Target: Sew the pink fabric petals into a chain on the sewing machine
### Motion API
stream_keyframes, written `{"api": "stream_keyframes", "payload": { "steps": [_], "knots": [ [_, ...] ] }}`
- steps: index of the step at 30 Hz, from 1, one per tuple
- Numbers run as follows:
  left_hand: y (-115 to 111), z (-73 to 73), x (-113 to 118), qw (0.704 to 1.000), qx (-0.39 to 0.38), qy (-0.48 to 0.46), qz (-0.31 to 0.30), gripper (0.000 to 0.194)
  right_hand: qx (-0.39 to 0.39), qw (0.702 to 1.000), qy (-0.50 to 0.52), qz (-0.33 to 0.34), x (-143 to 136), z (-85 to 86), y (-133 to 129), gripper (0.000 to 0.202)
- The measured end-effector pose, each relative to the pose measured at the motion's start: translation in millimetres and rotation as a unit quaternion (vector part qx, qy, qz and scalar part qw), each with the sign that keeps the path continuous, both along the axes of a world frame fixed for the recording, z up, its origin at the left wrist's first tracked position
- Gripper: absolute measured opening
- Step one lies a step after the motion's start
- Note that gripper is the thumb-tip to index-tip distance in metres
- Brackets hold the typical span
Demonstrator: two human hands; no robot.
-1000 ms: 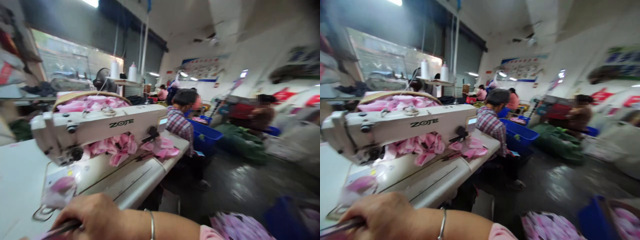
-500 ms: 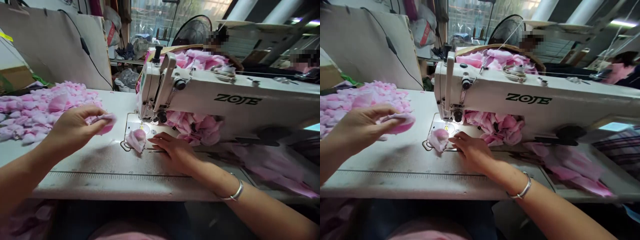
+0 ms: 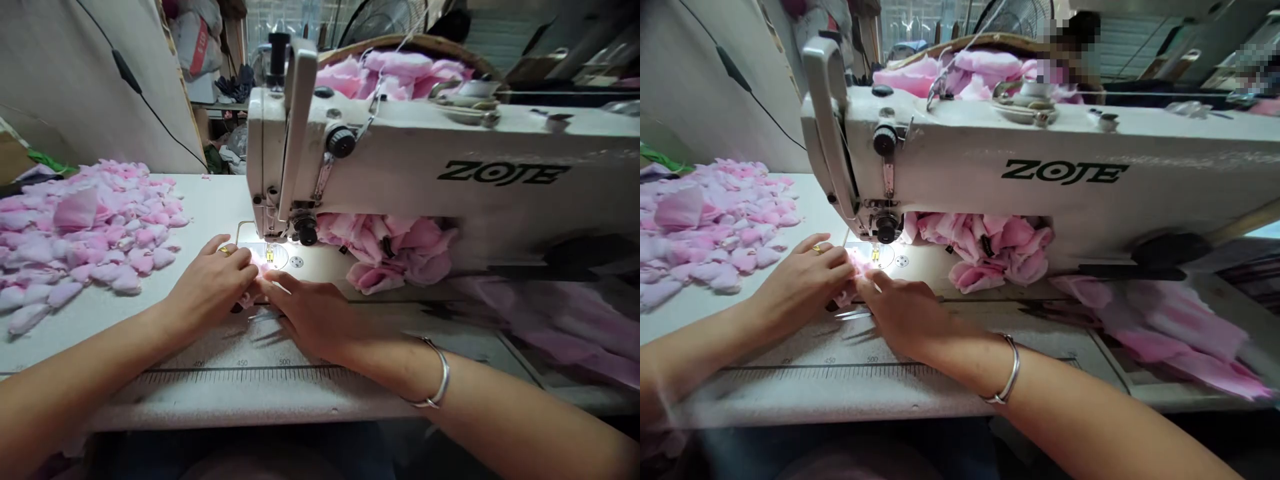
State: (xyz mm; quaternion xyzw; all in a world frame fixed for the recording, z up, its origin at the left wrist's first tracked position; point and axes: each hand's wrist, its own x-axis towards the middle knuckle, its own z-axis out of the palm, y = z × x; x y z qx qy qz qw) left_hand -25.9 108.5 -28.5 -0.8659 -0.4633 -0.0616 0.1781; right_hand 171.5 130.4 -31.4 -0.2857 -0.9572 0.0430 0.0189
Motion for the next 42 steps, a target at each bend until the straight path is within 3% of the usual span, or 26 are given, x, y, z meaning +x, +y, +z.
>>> {"api": "stream_keyframes", "payload": {
  "steps": [7,14,25,33,42],
  "knots": [
    [4,2.6,2,0.994,-0.052,-0.091,0.003,0.019,-0.034,0.999,0.014,0.022,3,-2.7,2,0.042],
    [-5,1.4,0,0.999,-0.019,0.003,-0.041,0.011,-0.033,0.999,0.023,0.027,6,-3.1,5,0.038],
    [-6,8.6,-8,0.996,-0.03,0.06,-0.055,0.022,-0.048,0.998,0.036,0.028,7,-4.0,6,0.044],
    [-5,-8.0,-8,1.0,-0.001,-0.01,-0.02,0.021,-0.069,0.997,0.038,0.028,8,-2.3,6,0.053],
    [6,-16.1,-13,0.989,-0.047,-0.139,-0.007,0.015,-0.055,0.998,0.039,0.019,8,-2.6,5,0.053]
  ]
}}
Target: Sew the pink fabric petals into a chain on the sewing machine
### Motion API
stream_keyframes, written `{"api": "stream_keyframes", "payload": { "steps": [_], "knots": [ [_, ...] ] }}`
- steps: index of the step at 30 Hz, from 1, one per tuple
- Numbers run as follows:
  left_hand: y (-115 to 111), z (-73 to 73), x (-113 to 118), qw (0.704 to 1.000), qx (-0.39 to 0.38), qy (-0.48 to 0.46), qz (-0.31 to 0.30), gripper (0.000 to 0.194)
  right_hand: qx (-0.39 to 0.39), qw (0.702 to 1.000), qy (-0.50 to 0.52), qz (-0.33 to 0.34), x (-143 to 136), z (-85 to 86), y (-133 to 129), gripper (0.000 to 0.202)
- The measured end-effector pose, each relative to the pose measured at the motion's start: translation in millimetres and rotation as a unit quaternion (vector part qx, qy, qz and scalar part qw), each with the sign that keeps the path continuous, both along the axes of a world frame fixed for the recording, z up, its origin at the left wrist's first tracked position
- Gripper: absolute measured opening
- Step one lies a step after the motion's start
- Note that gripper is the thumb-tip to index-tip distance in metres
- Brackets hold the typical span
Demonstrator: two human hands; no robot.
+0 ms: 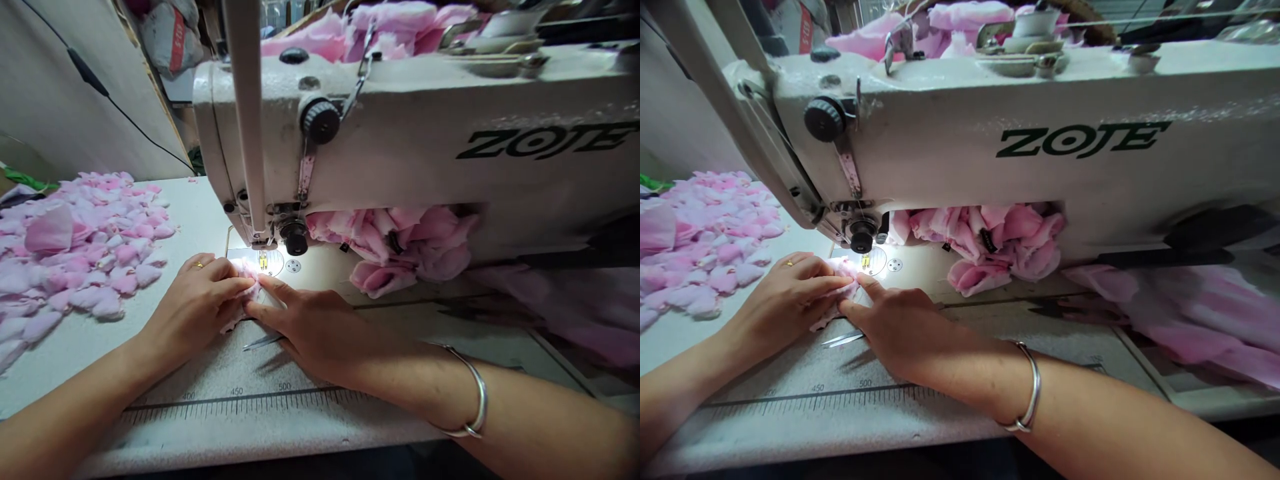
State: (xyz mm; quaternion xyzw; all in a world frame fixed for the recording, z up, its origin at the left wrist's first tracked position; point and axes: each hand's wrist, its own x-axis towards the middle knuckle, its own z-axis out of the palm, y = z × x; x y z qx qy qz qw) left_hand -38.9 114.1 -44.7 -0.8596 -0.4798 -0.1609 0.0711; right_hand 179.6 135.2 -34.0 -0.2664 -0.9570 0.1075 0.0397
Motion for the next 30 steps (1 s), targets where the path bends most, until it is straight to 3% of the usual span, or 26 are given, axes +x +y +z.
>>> {"api": "stream_keyframes", "payload": {
  "steps": [10,19,24,30],
  "knots": [
    [-4,2.9,9,0.998,0.058,0.026,-0.012,0.013,0.005,1.0,0.012,0.01,0,-2.9,1,0.048],
    [-1,0.7,11,0.998,0.047,0.025,-0.026,0.013,0.002,1.0,0.022,0.006,0,-2.0,0,0.044],
    [-2,1.2,13,0.998,0.042,0.037,-0.027,0.015,-0.036,0.998,0.049,0.009,4,1.3,7,0.033],
    [-3,1.3,15,0.995,0.06,0.072,-0.02,0.015,-0.033,0.992,0.08,-0.089,13,8.4,24,0.044]
  ]
}}
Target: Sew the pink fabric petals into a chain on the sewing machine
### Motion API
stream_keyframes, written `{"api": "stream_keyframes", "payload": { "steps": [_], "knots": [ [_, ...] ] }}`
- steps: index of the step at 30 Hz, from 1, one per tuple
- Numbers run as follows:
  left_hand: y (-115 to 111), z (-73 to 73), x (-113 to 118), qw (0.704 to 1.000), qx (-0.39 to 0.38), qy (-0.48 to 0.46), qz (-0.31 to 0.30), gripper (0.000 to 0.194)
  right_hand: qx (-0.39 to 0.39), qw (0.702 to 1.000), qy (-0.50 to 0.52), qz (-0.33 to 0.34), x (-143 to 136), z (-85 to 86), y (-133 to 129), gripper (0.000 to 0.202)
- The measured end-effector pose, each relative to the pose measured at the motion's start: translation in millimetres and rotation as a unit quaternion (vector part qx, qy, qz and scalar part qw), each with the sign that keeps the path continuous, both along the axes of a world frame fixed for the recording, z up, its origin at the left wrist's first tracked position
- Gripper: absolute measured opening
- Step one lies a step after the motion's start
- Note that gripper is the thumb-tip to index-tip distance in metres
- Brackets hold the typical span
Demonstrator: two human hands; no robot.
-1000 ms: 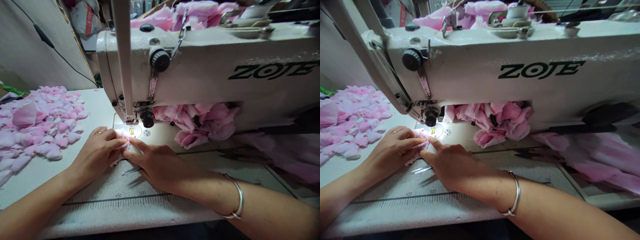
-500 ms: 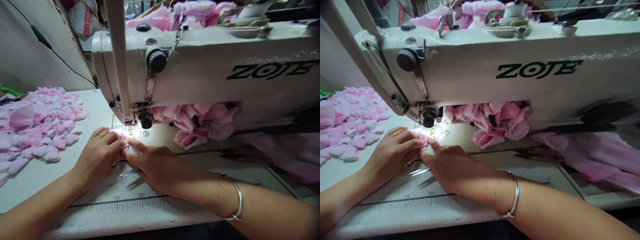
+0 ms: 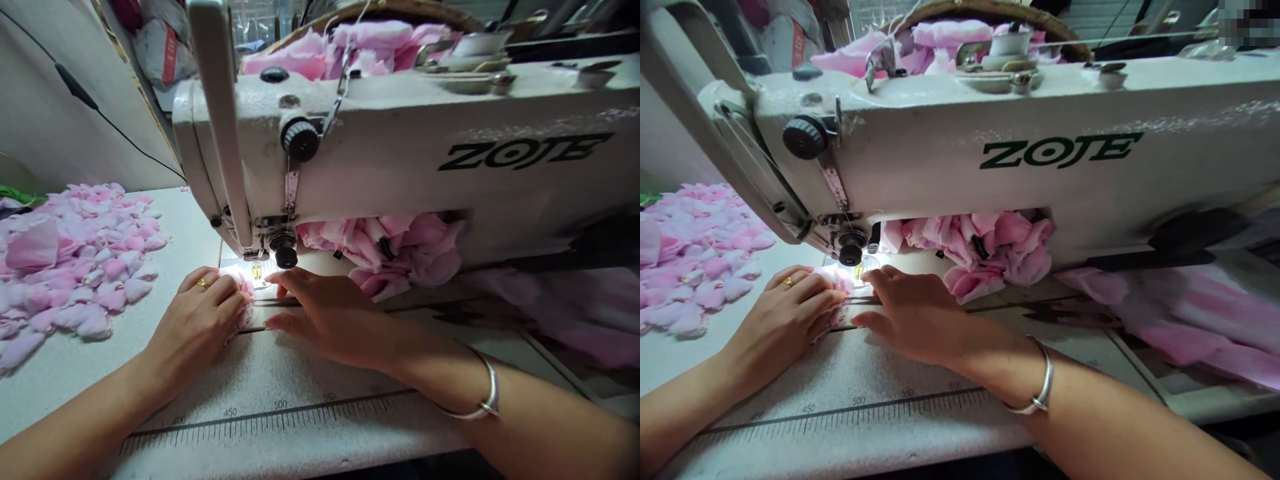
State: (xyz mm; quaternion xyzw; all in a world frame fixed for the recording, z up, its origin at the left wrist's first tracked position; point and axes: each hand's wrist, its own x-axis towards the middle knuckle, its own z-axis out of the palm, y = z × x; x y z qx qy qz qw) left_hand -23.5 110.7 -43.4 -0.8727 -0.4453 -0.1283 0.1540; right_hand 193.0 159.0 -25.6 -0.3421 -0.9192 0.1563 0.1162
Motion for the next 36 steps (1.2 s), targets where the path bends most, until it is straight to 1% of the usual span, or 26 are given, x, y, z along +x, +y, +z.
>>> {"api": "stream_keyframes", "payload": {
  "steps": [1,4,8,12,16,19,23,28,31,32,34,36],
  "knots": [
    [0,-0.1,0,1.0,0.001,0.001,0.001,0.015,0.013,1.0,-0.016,-0.006,1,1.9,2,0.042],
    [0,-0.3,1,1.0,0.005,-0.001,0.002,0.017,0.066,0.995,-0.071,-0.002,1,6.3,5,0.027],
    [-1,0.3,2,1.0,0.006,0.015,0.0,0.019,0.139,0.984,-0.109,0.012,1,6.3,5,0.015],
    [-2,1.5,3,0.999,0.019,0.028,-0.005,0.021,0.187,0.974,-0.119,0.041,-1,1.3,5,0.026],
    [-2,1.1,4,1.0,0.02,0.02,-0.001,0.02,0.225,0.967,-0.102,0.066,-4,-6.2,6,0.025],
    [-1,-0.2,3,1.0,0.02,0.024,-0.003,0.021,0.234,0.965,-0.095,0.078,-6,-10.2,8,0.02],
    [-2,-0.3,3,0.999,0.026,0.036,-0.004,0.022,0.228,0.963,-0.103,0.1,-7,-9.3,8,0.014],
    [-6,1.8,3,0.998,0.035,0.059,0.006,0.023,0.23,0.962,-0.112,0.095,-8,-7.3,4,0.012],
    [-10,2.1,1,0.997,0.051,0.051,-0.008,0.021,0.228,0.963,-0.108,0.092,-8,-8.7,3,0.011],
    [-11,2.1,0,0.998,0.041,0.051,-0.015,0.02,0.227,0.963,-0.106,0.093,-8,-9.1,3,0.011],
    [-12,2.5,-4,0.999,-0.004,0.048,-0.023,0.019,0.224,0.963,-0.11,0.102,-8,-9.1,3,0.012],
    [-11,3.8,-8,0.998,-0.051,0.016,-0.019,0.019,0.211,0.964,-0.121,0.106,-9,-8.2,3,0.013]
  ]
}}
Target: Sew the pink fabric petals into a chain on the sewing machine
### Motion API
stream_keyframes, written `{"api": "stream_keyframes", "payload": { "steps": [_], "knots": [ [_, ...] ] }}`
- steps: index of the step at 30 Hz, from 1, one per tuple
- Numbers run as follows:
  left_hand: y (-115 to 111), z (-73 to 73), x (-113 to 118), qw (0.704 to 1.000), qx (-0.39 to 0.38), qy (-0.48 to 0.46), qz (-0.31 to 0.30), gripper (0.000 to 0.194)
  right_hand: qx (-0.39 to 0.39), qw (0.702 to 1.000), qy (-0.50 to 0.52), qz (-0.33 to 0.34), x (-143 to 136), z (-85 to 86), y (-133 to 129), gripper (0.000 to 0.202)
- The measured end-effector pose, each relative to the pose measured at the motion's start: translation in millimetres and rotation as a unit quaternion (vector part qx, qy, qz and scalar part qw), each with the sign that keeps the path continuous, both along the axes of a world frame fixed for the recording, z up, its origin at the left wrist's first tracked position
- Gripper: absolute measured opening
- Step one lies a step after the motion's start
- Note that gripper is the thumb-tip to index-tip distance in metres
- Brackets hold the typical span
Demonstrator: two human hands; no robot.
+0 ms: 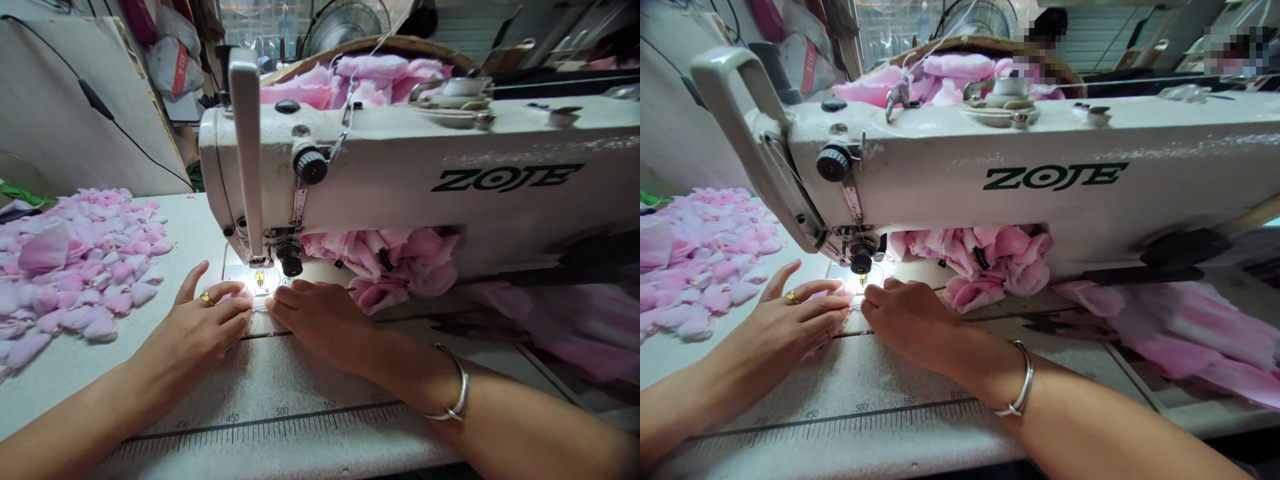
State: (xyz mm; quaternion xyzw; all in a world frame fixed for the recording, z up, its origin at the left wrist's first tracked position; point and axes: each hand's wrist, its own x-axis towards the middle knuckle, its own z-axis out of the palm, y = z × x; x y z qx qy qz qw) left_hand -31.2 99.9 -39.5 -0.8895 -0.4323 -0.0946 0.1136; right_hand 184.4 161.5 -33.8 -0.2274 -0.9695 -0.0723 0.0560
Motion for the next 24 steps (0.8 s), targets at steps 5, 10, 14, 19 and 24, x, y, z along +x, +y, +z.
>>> {"api": "stream_keyframes", "payload": {
  "steps": [5,10,14,19,24],
  "knots": [
    [6,8.6,-2,0.991,-0.088,-0.099,-0.03,0.022,-0.022,1.0,0.005,-0.019,0,1.0,5,0.013],
    [13,4.6,3,0.991,-0.112,-0.078,-0.002,0.031,0.004,0.998,0.037,-0.055,0,-3.1,17,0.011],
    [18,-6.9,6,0.991,-0.102,-0.073,0.033,0.036,0.029,0.993,0.037,-0.109,-2,-3.0,22,0.013],
    [24,-11.3,10,0.992,-0.091,-0.074,0.048,0.034,0.033,0.991,0.045,-0.123,-3,-2.5,23,0.016],
    [25,-10.8,11,0.994,-0.076,-0.059,0.048,0.035,0.047,0.99,0.045,-0.126,-3,-5.2,24,0.015]
  ]
}}
